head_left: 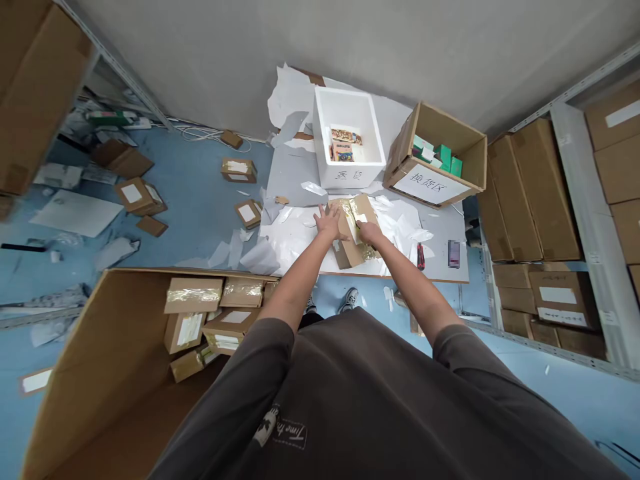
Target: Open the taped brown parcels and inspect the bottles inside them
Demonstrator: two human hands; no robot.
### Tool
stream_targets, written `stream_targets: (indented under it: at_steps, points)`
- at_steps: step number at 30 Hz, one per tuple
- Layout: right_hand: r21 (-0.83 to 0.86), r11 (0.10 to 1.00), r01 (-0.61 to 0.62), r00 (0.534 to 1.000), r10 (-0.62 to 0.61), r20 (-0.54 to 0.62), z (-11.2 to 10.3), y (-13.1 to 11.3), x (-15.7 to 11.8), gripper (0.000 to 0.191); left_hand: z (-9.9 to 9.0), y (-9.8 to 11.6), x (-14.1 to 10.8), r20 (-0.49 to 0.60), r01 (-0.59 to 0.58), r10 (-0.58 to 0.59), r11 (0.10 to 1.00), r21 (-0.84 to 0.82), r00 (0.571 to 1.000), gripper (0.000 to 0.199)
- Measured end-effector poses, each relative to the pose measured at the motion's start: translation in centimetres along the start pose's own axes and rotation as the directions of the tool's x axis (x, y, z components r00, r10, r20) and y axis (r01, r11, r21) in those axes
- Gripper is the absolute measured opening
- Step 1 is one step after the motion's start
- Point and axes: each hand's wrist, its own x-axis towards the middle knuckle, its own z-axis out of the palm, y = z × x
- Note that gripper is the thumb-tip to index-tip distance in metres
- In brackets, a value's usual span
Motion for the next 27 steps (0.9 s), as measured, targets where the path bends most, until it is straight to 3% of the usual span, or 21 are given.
stream_targets:
  at_steps: [4, 9, 15, 18, 21, 23, 27]
  points:
    - [0.004, 1.0, -0.025, 0.992, 0.024, 0.122, 3.1, 2.4, -4.2, 0.049, 0.1, -0.2, 0.0, -0.003, 0.014, -0.014, 1.0, 0.019, 1.0, 0.154]
    - [-0.021, 1.0, -0.001, 0.992, 0.004, 0.124, 7.0, 4.7, -9.3, 0.066, 0.0, -0.1, 0.3, -0.014, 0.041, -0.04, 0.997, 0.059, 0.999, 0.154]
    - [0.059, 0.998, -0.001, 0.997, -0.003, 0.076, 9.1, 5.5, -11.1, 0.072, -0.7, 0.5, -0.2, -0.053, 0.021, -0.016, 0.994, 0.105, 0.998, 0.144]
    - [0.114, 0.993, 0.004, 0.999, -0.009, 0.042, 9.5, 6.0, -11.4, 0.069, -0.7, 1.4, -1.4, -0.09, -0.181, 0.197, 0.97, 0.162, 0.976, 0.116]
    - [0.159, 0.987, 0.013, 1.0, -0.014, 0.007, 9.7, 7.0, -12.0, 0.066, 0.1, 2.5, -2.3, 0.083, -0.488, 0.483, 0.842, 0.229, 0.872, 0.091]
    - [0.181, 0.983, 0.015, 1.0, -0.013, -0.009, 9.8, 8.0, -12.4, 0.065, 0.7, 3.3, -2.4, 0.195, -0.557, 0.522, 0.79, 0.258, 0.83, 0.097]
    - [0.262, 0.964, 0.033, 0.999, -0.021, -0.049, 9.8, 10.2, -12.8, 0.063, 1.0, 4.9, -1.8, 0.229, -0.507, 0.456, 0.812, 0.289, 0.86, 0.107]
